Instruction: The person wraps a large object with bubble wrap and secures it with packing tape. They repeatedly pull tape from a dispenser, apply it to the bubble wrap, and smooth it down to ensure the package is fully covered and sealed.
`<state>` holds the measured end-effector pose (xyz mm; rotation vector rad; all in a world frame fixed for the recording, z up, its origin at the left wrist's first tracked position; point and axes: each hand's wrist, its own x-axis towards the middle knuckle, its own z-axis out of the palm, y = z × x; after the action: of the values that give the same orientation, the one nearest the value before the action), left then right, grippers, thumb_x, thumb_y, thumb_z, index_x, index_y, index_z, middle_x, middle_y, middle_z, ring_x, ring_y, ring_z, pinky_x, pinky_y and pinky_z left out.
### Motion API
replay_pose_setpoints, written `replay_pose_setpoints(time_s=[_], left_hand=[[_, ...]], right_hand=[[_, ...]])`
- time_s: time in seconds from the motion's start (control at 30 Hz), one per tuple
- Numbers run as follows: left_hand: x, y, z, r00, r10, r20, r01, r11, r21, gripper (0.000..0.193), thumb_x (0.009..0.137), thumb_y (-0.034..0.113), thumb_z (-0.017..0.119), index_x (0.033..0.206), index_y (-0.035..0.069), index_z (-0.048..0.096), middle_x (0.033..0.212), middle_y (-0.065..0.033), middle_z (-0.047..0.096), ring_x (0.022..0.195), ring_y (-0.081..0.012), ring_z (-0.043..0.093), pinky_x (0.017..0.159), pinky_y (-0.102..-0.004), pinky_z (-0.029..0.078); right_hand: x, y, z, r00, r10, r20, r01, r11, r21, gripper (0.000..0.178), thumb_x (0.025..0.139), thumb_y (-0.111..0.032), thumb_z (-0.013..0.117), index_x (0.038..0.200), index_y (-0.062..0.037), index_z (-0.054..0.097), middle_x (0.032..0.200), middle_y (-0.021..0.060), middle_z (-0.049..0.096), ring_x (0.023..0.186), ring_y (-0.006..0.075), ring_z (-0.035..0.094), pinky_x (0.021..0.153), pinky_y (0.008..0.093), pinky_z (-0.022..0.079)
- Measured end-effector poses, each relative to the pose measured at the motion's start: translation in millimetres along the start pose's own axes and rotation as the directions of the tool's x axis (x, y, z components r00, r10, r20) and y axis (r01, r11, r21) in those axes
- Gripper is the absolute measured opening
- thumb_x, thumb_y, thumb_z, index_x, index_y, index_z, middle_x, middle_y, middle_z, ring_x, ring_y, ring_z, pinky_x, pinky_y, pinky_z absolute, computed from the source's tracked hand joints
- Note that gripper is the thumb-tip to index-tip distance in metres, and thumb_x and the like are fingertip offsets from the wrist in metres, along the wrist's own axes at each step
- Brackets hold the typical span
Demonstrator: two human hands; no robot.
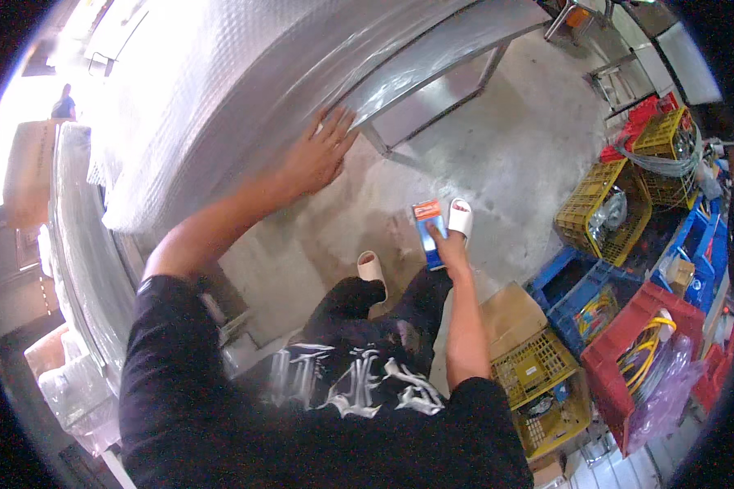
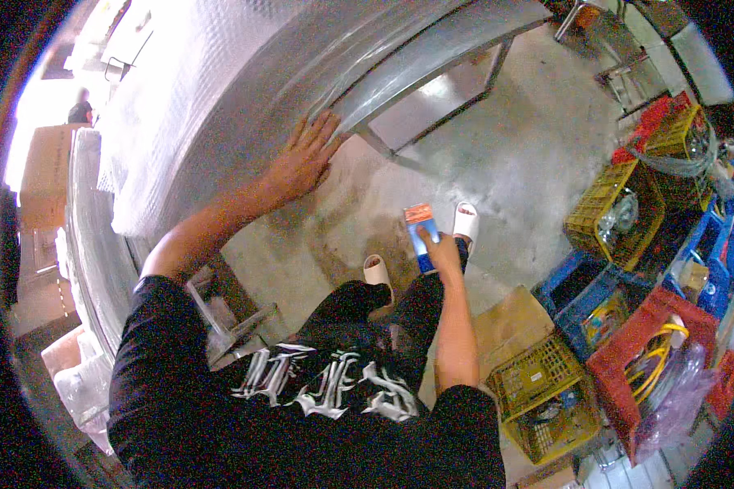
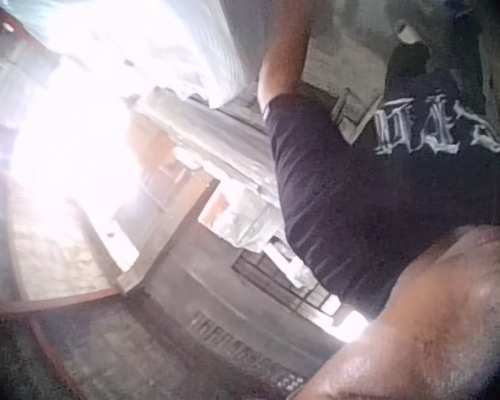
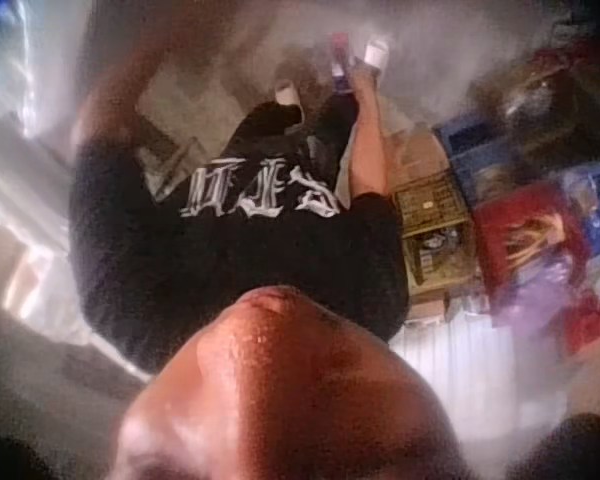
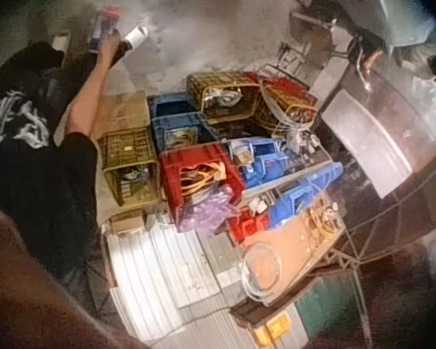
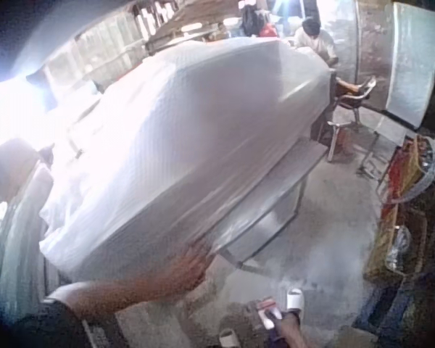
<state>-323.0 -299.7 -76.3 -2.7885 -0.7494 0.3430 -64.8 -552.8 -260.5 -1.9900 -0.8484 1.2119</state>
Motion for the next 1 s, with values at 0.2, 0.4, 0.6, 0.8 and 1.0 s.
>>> replay_pose_setpoints(time_s=[0.2,0.4,0.6,0.8,1.0], left_hand=[[-129,-98,-61,0.985,-0.135,0.104,0.082,0.91,0.406,0.074,0.095,0.027,0.056,0.158,0.005,0.026,0.166,-0.0095,0.023,0.155,-0.0253,0.017,0.126,-0.0469,0.014],[-130,-111,-76,0.983,-0.127,0.135,0.068,0.925,0.374,0.066,0.098,0.024,0.05,0.158,0.005,0.029,0.167,-0.0089,0.021,0.155,-0.0233,0.018,0.127,-0.0431,0.012],[-123,-110,-82,0.972,-0.133,0.195,0.015,0.86,0.51,0.068,0.092,0.018,0.05,0.156,0.002,0.032,0.167,-0.0097,0.021,0.155,-0.0232,0.018,0.127,-0.042,0.013],[-127,-129,-74,0.956,-0.092,0.277,-0.071,0.848,0.525,0.066,0.095,0.021,0.048,0.157,0.005,0.031,0.168,-0.0062,0.019,0.155,-0.0216,0.017,0.127,-0.0408,0.013],[-129,-130,-71,0.978,-0.089,0.188,-0.01,0.883,0.469,0.065,0.1,0.023,0.047,0.159,0.008,0.026,0.167,-0.0018,0.02,0.154,-0.0167,0.017,0.127,-0.0361,0.014]], right_hand=[[-11,-84,120,0.865,-0.056,0.499,0.0,0.994,0.111,0.054,0.093,-0.051,0.069,0.1,0.0032,0.069,0.085,0.0089,0.069,0.074,0.0168,0.061,0.07,0.0353,0.05],[8,-204,174,0.852,-0.458,0.254,0.333,0.848,0.412,0.055,0.087,-0.054,0.073,0.098,0.0001,0.071,0.088,0.0129,0.073,0.077,0.0205,0.069,0.074,0.0362,0.055],[29,-288,165,0.791,-0.512,0.335,0.428,0.854,0.295,0.058,0.086,-0.055,0.073,0.103,0.0004,0.072,0.089,0.016,0.074,0.081,0.0234,0.072,0.075,0.036,0.056],[46,-304,187,0.808,-0.362,0.464,0.342,0.931,0.131,0.063,0.085,-0.059,0.072,0.106,0.0009,0.072,0.088,0.0152,0.074,0.079,0.0232,0.073,0.073,0.0358,0.056],[65,-254,215,0.779,-0.374,0.503,0.227,0.916,0.33,0.063,0.086,-0.059,0.071,0.106,0.0008,0.071,0.087,0.0119,0.074,0.075,0.0209,0.071,0.07,0.0346,0.055]])
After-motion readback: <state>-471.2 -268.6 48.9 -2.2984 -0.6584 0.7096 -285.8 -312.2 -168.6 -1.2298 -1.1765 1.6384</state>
